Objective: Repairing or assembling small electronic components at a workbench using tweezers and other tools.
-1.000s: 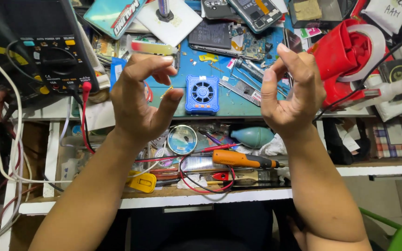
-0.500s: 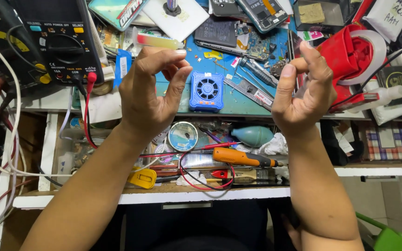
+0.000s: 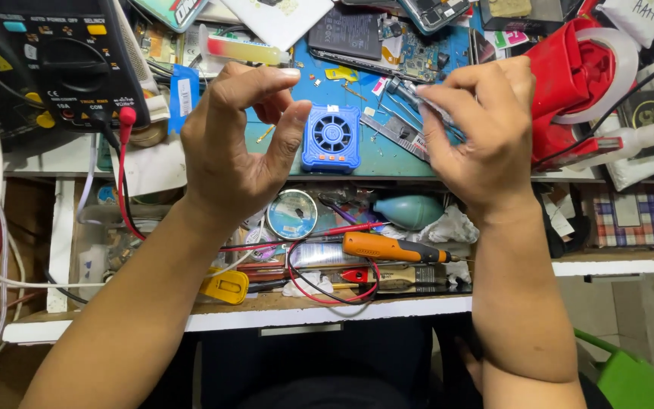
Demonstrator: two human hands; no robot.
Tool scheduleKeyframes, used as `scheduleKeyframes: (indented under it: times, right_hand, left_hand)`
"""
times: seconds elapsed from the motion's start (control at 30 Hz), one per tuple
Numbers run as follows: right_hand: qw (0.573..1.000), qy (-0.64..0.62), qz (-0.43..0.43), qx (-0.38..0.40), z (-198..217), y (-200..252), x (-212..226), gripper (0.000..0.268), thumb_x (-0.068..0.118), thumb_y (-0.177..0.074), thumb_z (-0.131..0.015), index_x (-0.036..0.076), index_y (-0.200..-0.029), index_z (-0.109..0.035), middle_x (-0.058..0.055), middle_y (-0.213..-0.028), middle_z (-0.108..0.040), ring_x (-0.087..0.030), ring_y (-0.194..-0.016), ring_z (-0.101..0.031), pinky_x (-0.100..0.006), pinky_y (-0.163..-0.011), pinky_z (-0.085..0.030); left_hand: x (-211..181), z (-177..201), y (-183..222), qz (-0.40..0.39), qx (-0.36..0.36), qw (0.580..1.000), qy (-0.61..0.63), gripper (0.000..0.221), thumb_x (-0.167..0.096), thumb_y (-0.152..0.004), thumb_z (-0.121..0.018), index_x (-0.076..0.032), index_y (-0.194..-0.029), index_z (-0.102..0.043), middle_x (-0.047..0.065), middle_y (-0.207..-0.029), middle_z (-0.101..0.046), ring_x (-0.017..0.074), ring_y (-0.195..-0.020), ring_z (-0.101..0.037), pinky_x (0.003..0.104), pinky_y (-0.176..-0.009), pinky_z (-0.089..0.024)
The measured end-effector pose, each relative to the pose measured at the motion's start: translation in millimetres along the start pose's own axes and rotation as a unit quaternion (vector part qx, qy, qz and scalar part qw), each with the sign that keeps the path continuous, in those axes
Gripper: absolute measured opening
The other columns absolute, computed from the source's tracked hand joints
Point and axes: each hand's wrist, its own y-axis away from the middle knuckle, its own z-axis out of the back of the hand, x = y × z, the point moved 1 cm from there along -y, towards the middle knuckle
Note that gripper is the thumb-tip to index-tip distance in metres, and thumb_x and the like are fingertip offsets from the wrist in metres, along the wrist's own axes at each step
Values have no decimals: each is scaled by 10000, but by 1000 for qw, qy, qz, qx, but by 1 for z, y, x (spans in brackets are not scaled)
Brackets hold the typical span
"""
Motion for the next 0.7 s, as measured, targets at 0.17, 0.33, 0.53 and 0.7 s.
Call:
scheduleKeyframes:
  times: [0.17, 0.33, 0.53, 0.7]
  right_hand:
    - [995, 21, -4, 101, -4, 7, -5, 86, 85, -998, -863, 119, -1020, -787, -102, -1140, -640, -368, -1062, -477, -490, -809, -300]
    - [986, 7, -1, 164, -4, 9, -2, 142, 108, -940, -870, 107, -1010, -746, -130, -1186, -602, -384, -1102, -469, -540, -866, -333]
    - [978, -3, -18, 209, -3, 7, 7, 132, 143, -933, -850, 92, -954, -730, -123, -1171, -603, -385, -1120, -479, -553, -869, -316]
    - [976, -7, -23, 218, -5, 7, 10, 119, 173, -929, -853, 126, -1021, -793, -114, -1183, -605, -387, -1101, -463, -541, -849, -321]
  left_hand:
    - [-3, -4, -1, -1, 11, 1000, 11, 275, 2, -1110, -684, -24, -1295, -482, 145, -902, -630, 255, -797, -577, 356, -739, -548]
    - [-2, -5, 0, -15, 15, 1000, 10, 306, 19, -1106, -706, -26, -1302, -474, 157, -901, -632, 264, -783, -593, 358, -731, -549]
    - [1, -5, 2, -4, 21, 1000, 22, 330, 15, -1090, -721, -40, -1303, -475, 140, -914, -635, 249, -790, -616, 348, -745, -564]
    - [-1, -5, 1, -16, 30, 999, 13, 303, -4, -1085, -732, -22, -1277, -498, 145, -910, -634, 252, -781, -622, 340, -715, -553]
